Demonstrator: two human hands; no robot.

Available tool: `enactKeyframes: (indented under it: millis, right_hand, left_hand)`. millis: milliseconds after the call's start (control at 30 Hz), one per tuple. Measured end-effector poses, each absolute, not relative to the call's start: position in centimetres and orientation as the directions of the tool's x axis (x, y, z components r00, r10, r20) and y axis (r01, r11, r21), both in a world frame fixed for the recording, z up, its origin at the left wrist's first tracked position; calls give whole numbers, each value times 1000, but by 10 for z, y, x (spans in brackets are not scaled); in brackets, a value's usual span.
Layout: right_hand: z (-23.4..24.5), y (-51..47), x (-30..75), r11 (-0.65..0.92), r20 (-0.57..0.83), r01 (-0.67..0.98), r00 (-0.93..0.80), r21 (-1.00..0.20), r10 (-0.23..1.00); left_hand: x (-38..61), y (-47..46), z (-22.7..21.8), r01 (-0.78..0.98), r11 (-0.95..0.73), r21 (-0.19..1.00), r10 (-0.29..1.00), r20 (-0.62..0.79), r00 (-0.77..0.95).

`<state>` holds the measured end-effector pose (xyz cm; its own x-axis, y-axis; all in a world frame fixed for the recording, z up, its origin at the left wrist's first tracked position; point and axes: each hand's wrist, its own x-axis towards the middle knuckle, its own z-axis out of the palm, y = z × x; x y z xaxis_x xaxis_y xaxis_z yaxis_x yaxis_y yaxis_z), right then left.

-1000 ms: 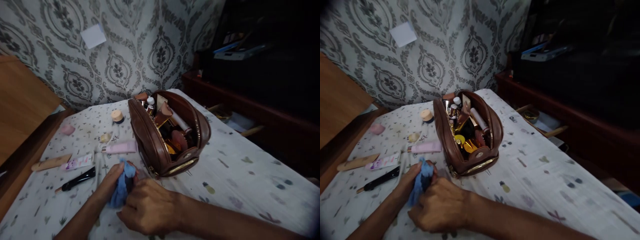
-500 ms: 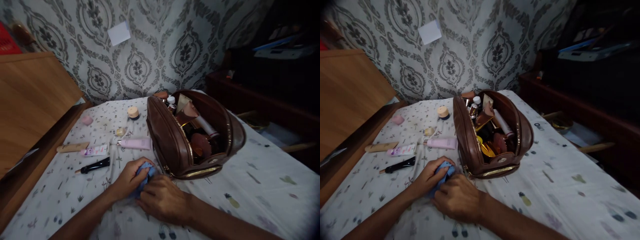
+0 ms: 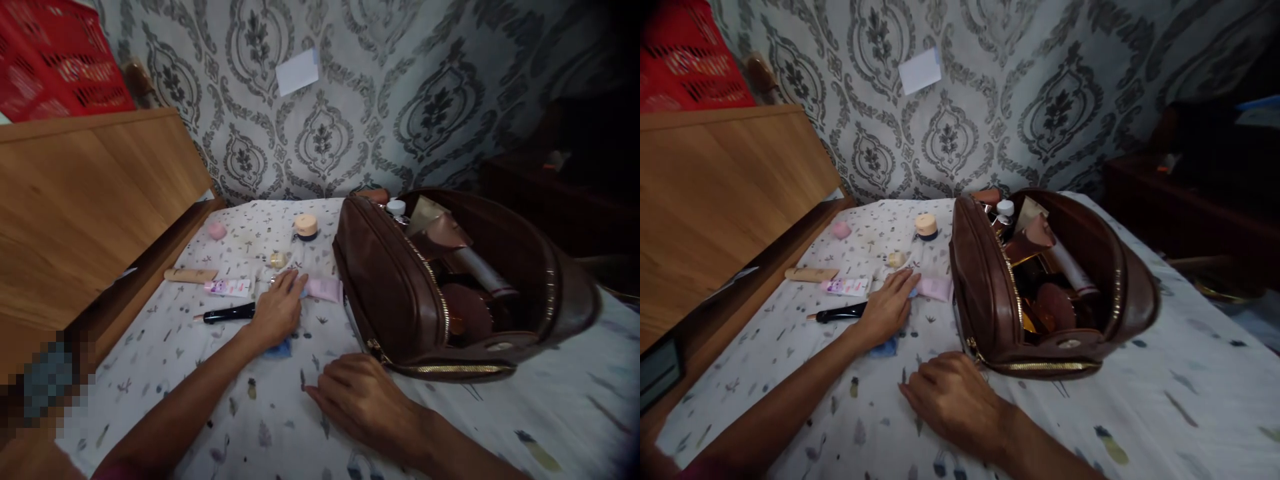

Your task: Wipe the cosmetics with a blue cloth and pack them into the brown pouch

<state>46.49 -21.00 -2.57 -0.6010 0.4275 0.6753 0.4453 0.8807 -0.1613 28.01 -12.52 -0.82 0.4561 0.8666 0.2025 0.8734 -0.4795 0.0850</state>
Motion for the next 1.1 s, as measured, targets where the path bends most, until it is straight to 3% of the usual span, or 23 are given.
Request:
enactKeyframes:
  millis: [133, 433, 533, 667, 733, 833, 1000, 1100]
  right_hand:
    - [-25, -209, 465, 884, 680, 439, -599, -162, 423]
    - [-22, -209, 466, 882, 667, 441, -607, -169, 432]
    - [-22, -210, 466, 878, 668, 450, -605, -163, 434]
    - [-25, -210, 467, 870, 657, 464, -606, -166, 449]
    - [-26, -210, 467, 864, 649, 472, -604, -176, 462]
    - [-26, -210, 468, 862, 653, 474, -597, -182, 466]
    - [-26, -210, 468, 861, 638, 469, -606, -196, 475]
    - [-27, -210, 469, 866, 623, 459, -623, -200, 474]
  left_hand:
    - [282, -127, -1, 886, -462, 40, 881, 134, 454]
    - [278, -130, 13, 891, -452, 31, 887, 119, 446]
    - [268, -124, 13, 897, -435, 80, 892, 178, 416]
    - [227, -104, 20, 896, -379, 230, 909, 274, 314]
    - [195, -92, 28, 909, -287, 302, 951, 206, 231]
    - [147, -81, 39, 926, -204, 318, 976, 138, 167]
    - [106, -86, 40, 925, -162, 342, 978, -71, 198]
    - [104, -88, 35, 928, -155, 338, 970, -127, 208]
